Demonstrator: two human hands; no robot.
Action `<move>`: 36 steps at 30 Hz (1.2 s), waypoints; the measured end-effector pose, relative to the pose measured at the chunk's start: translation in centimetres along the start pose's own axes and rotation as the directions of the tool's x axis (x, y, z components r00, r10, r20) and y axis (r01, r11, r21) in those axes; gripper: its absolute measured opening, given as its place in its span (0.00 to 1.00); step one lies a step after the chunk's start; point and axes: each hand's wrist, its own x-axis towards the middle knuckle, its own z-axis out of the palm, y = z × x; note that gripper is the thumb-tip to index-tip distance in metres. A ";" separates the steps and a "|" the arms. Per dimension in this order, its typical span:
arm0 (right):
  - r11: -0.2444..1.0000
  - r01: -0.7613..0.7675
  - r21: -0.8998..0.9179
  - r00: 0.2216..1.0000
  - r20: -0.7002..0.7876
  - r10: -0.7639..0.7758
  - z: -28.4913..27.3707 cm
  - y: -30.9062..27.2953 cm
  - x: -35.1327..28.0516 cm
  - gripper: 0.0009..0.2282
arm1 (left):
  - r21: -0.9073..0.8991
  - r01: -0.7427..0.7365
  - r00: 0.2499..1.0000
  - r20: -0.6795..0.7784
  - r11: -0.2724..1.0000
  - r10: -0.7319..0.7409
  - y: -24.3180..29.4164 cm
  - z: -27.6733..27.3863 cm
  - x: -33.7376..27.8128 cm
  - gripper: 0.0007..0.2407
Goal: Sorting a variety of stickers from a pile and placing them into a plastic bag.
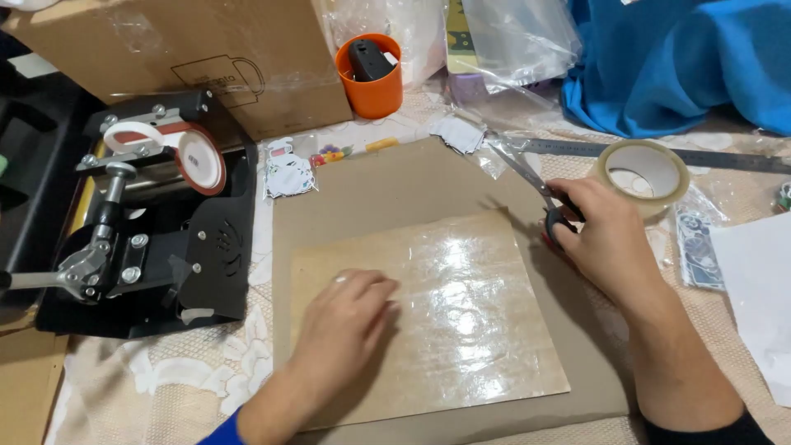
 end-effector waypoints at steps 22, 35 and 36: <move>0.920 -0.297 -0.256 0.953 -0.012 0.304 2.7 4.8 0.8 0.23 | -0.060 -0.284 0.958 -0.055 0.957 0.281 3.7 17.2 17.7 0.08; 0.854 -0.393 -0.340 0.904 0.027 0.427 0.8 2.2 0.8 0.17 | -0.332 0.145 0.980 -0.083 0.932 -0.183 -4.2 3.4 13.7 0.14; 0.805 -0.420 -0.418 0.879 0.034 0.476 0.8 2.0 0.8 0.18 | -0.378 0.099 0.984 -0.098 0.921 -0.146 -3.6 2.9 12.8 0.12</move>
